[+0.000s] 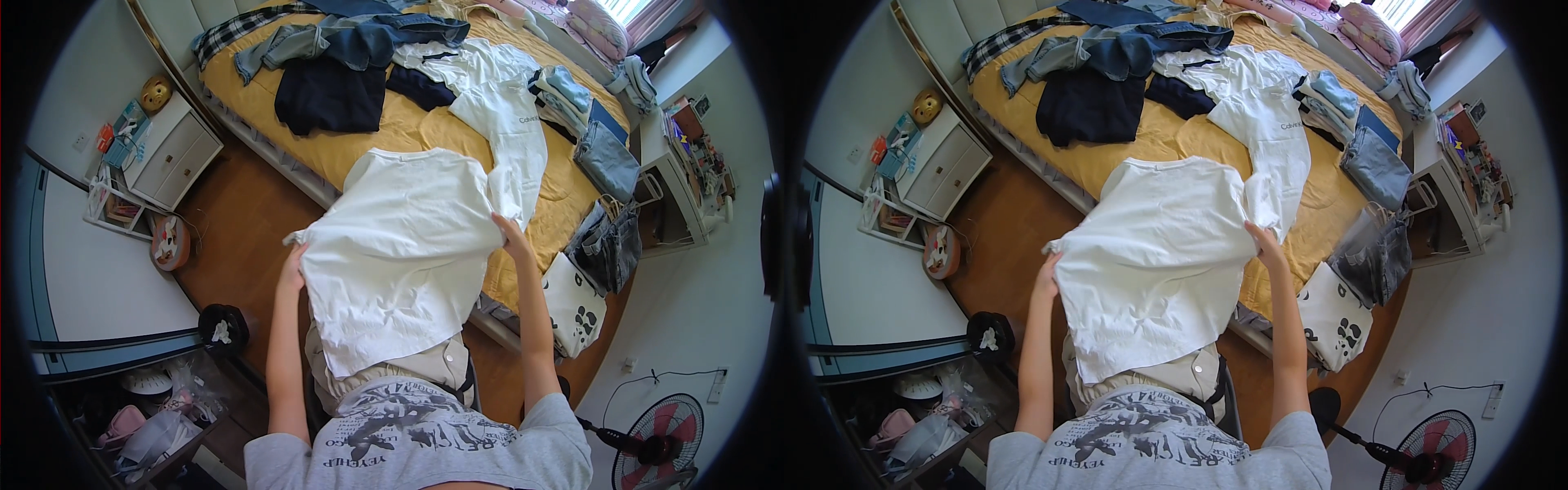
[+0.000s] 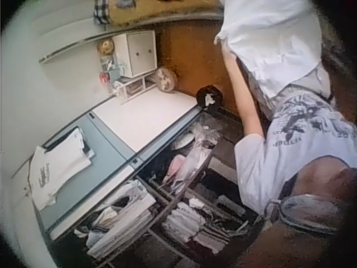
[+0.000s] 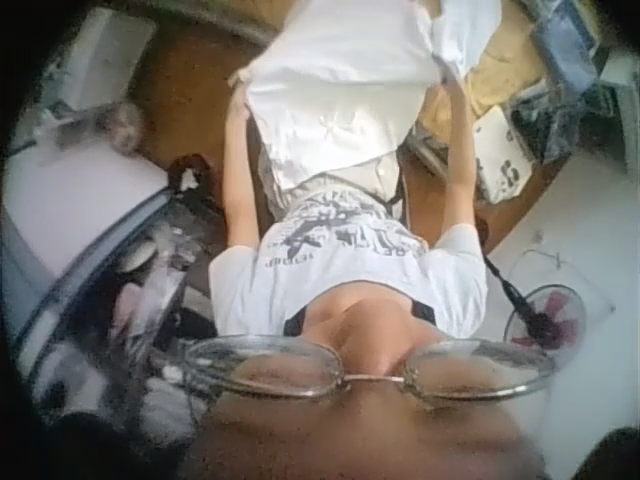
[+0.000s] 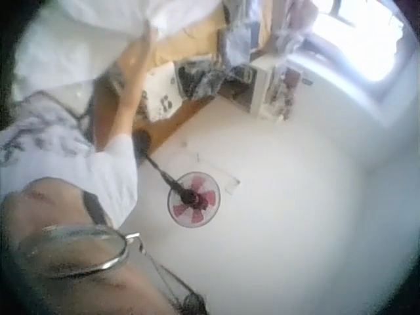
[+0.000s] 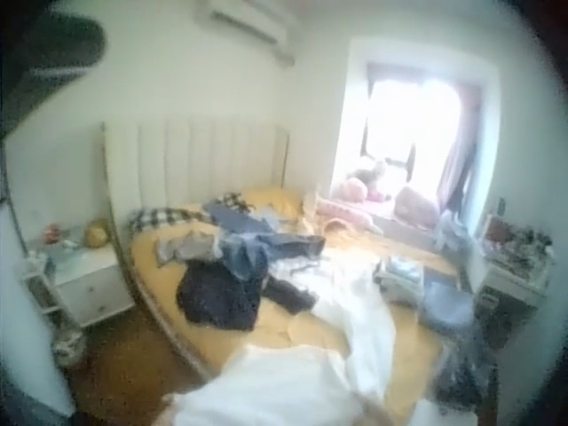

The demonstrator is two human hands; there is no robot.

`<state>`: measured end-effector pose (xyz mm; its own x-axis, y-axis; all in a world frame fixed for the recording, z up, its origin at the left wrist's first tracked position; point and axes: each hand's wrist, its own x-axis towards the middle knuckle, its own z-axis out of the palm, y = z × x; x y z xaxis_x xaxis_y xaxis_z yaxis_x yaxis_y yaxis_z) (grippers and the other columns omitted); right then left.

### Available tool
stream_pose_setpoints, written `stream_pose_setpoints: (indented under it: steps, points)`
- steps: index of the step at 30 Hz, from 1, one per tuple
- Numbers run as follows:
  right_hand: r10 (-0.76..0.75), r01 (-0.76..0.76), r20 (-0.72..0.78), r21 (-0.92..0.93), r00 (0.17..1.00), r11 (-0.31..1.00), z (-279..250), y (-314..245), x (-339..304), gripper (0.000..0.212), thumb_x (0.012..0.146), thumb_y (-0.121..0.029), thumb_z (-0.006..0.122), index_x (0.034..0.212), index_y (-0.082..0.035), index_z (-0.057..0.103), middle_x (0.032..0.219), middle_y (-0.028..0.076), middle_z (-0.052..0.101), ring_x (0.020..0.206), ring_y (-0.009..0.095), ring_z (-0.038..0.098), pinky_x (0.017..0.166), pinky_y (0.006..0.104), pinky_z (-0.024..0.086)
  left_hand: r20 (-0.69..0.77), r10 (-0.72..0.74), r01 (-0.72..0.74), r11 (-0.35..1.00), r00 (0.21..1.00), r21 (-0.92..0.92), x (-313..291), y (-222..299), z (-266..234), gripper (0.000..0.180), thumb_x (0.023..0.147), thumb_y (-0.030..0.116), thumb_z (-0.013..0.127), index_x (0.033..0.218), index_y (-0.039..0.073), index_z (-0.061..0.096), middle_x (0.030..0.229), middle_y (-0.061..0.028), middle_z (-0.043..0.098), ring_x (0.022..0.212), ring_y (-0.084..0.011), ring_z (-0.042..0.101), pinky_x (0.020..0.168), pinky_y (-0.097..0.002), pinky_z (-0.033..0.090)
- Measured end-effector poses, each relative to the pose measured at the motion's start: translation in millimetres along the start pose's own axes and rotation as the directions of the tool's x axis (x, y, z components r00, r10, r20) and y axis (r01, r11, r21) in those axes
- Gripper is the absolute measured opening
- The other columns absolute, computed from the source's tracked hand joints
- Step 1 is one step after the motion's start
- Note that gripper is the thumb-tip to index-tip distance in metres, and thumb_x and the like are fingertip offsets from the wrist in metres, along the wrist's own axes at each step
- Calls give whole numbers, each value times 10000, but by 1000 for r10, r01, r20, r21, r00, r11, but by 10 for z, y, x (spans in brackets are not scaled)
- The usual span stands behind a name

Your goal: The person folds several clothing items by hand on a bed, including shorts and shirts.

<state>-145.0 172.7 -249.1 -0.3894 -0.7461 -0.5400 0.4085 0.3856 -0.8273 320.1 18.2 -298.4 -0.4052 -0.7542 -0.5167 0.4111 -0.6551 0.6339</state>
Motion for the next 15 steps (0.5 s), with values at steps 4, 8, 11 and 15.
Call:
stream_pose_setpoints:
  steps: [4, 8, 11, 15]
  points:
    - [-72, 72, 10, -111, 997, 991, -49, -115, -749, 470, 778, -238, 597, 1138, 15, 432, 1028, 74, 538, 894, 162, 542, 752, 283, 448, 62, 73, -74, 997, 995, 16, -650, 126, -99, 399, 826, 114, 450, 1213, 79, 359, 1107, -80, 507, 986, -198, 519, 829, -330, 438]
    - [83, -89, -41, -175, 996, 980, -227, 340, -1176, 427, 790, -243, 583, 1108, 14, 461, 980, 67, 553, 817, 140, 553, 700, 253, 456, -64, -101, 112, 970, 993, 215, -1105, -217, -533, 331, 808, 165, 422, 1108, 33, 465, 1016, -55, 553, 904, -164, 552, 775, -315, 455]
    - [228, -261, -141, -305, 963, 916, -461, 898, -1294, 356, 781, -273, 594, 1011, -8, 537, 898, 37, 571, 748, 112, 538, 635, 220, 432, -201, -212, 257, 938, 956, 233, -1241, -603, -750, 252, 792, 208, 440, 968, 59, 540, 897, -35, 577, 776, -145, 553, 685, -304, 454]
    - [252, -278, -158, -168, 955, 946, -392, 1201, -1418, 333, 790, -271, 584, 999, -15, 542, 859, 29, 577, 731, 96, 534, 644, 233, 432, -304, -170, 220, 965, 937, 140, -1337, -756, -724, 157, 800, 178, 435, 816, 62, 541, 775, -12, 545, 673, -114, 523, 612, -264, 438]
